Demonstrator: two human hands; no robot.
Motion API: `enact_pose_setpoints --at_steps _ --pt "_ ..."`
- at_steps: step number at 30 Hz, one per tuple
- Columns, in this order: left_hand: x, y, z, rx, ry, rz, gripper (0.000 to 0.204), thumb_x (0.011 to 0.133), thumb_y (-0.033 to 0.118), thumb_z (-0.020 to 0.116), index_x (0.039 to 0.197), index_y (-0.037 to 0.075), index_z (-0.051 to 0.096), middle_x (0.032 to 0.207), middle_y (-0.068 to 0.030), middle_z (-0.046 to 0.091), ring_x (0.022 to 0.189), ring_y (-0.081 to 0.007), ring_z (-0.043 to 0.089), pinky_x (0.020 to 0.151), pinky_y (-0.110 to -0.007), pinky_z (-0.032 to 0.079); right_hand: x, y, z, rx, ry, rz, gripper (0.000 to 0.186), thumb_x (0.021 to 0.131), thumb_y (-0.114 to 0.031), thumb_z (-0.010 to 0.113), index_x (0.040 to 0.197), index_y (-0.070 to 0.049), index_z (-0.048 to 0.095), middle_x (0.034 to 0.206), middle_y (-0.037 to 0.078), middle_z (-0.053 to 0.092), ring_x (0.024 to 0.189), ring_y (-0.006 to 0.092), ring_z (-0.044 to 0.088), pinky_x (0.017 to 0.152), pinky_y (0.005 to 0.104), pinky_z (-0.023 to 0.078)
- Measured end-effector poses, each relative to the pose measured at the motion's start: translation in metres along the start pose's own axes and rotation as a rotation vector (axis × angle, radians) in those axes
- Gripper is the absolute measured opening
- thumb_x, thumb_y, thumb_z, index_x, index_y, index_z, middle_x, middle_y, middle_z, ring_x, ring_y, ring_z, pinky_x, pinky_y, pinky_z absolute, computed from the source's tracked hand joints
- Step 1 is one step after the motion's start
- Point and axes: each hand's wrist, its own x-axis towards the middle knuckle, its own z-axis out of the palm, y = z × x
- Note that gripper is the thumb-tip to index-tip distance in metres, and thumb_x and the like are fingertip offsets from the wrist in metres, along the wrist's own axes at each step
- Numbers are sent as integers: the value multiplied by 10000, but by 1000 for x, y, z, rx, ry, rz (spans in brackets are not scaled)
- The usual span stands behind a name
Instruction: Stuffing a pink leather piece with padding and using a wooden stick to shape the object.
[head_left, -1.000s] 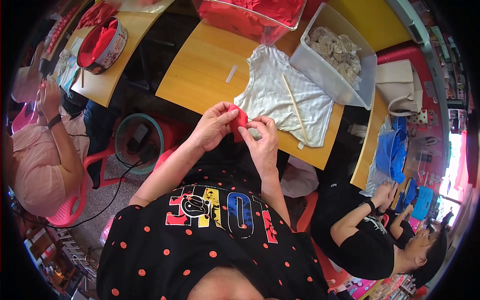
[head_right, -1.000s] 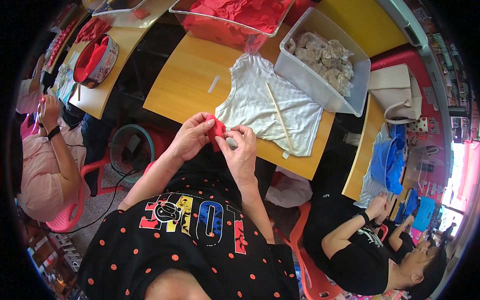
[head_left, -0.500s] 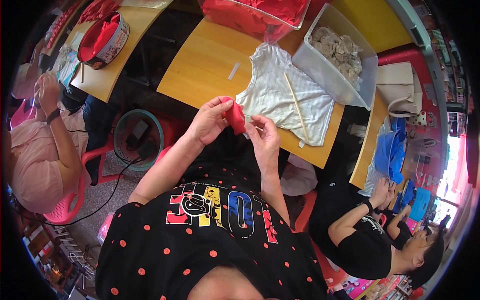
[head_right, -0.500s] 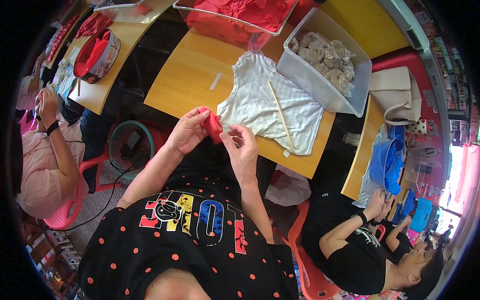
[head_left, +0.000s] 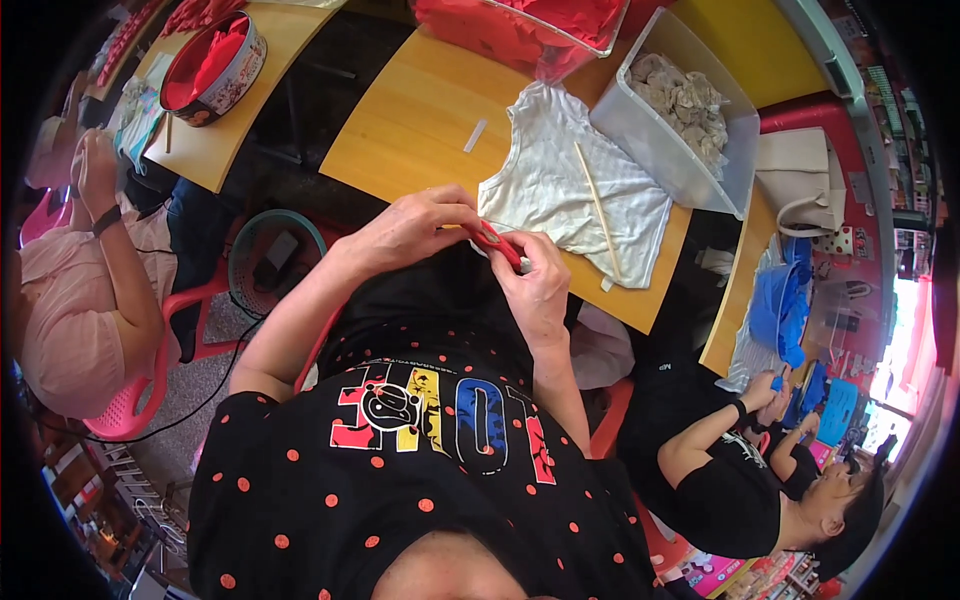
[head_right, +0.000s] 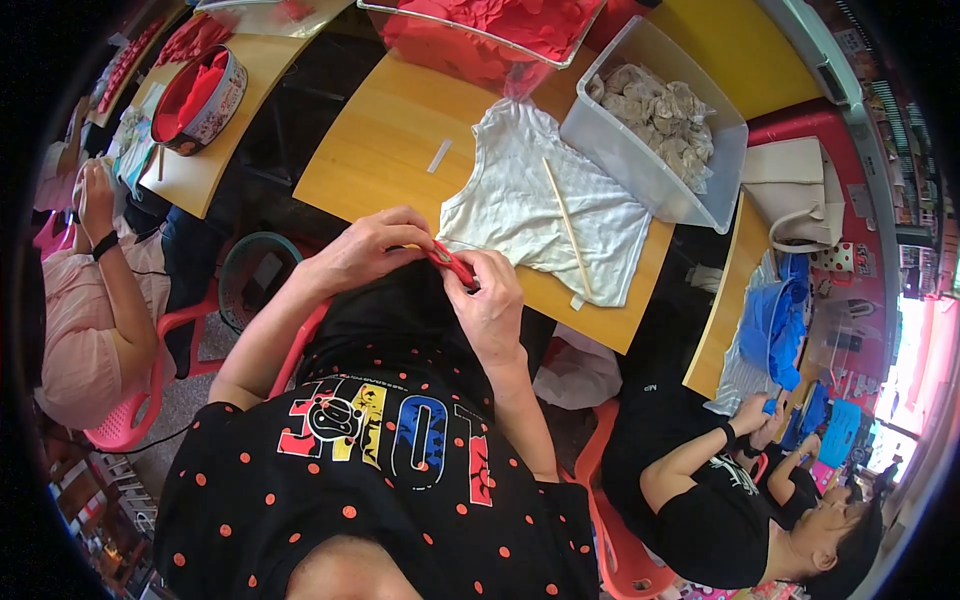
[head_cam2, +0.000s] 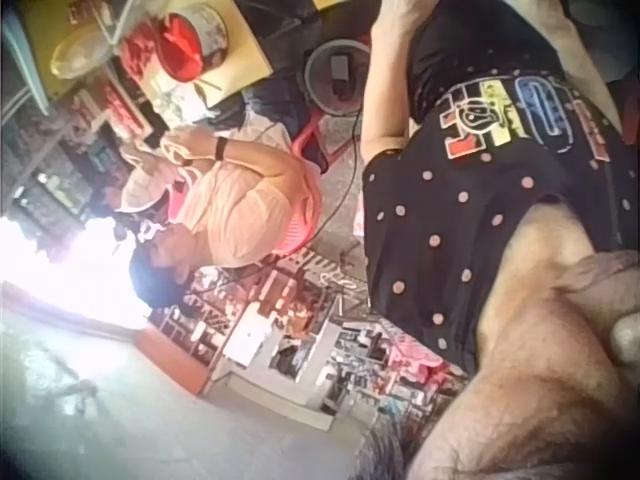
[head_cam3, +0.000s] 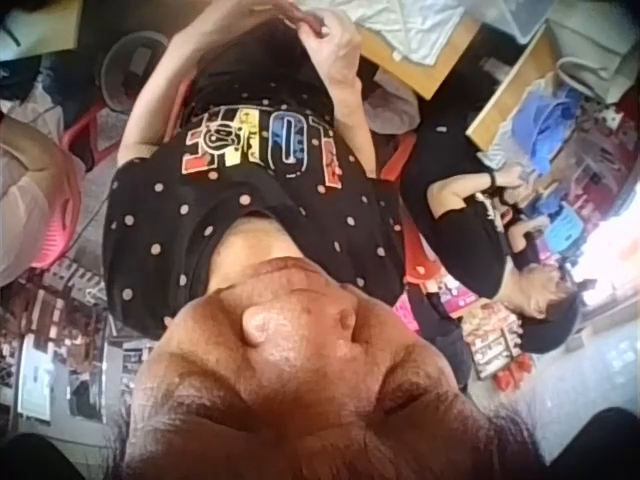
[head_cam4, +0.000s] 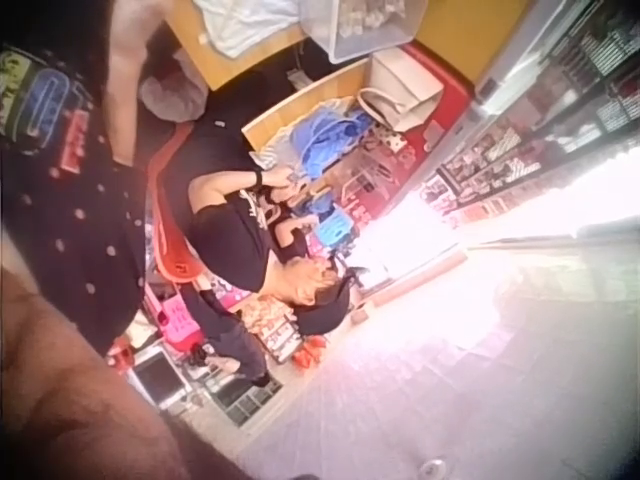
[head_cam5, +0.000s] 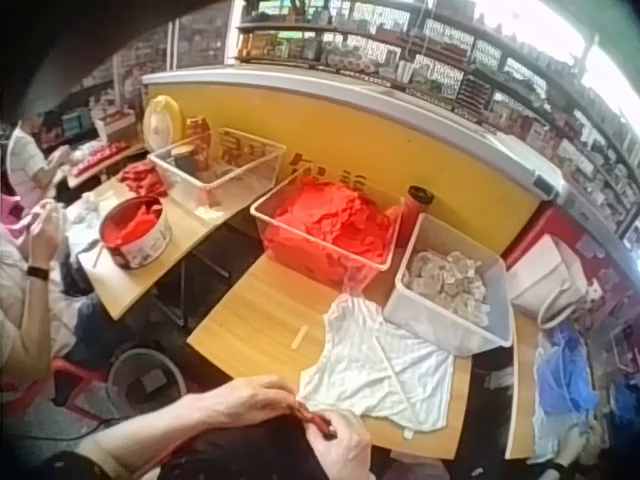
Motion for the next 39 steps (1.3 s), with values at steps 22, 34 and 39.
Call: enact_pose_setpoints --at_steps 22,34,39 --pt "18 -4 0 -151 -390 -155 132 797 105 688 850 6 618 886 -87 586 811 -211 596 723 -312 468 -7 17 -6 -29 -293 -42 210 762 -106 699 950 -27 649 862 143 657 776 314 640 675 366 504" --pt "-35 -28 -23 -627 739 -450 223 879 69 621 1084 -3 573 923 -36 615 844 -93 585 770 -220 464 58 -35 -6 159 78 -82 212 746 23 722 946 4 656 903 89 637 803 159 591 729 262 476" --pt "-72 -32 -7 -755 819 -527 141 890 73 601 989 -28 603 857 -43 636 792 -89 599 744 -215 481 83 -5 42 13 142 -313 218 745 -10 718 948 -14 637 912 122 621 787 270 603 712 326 493"
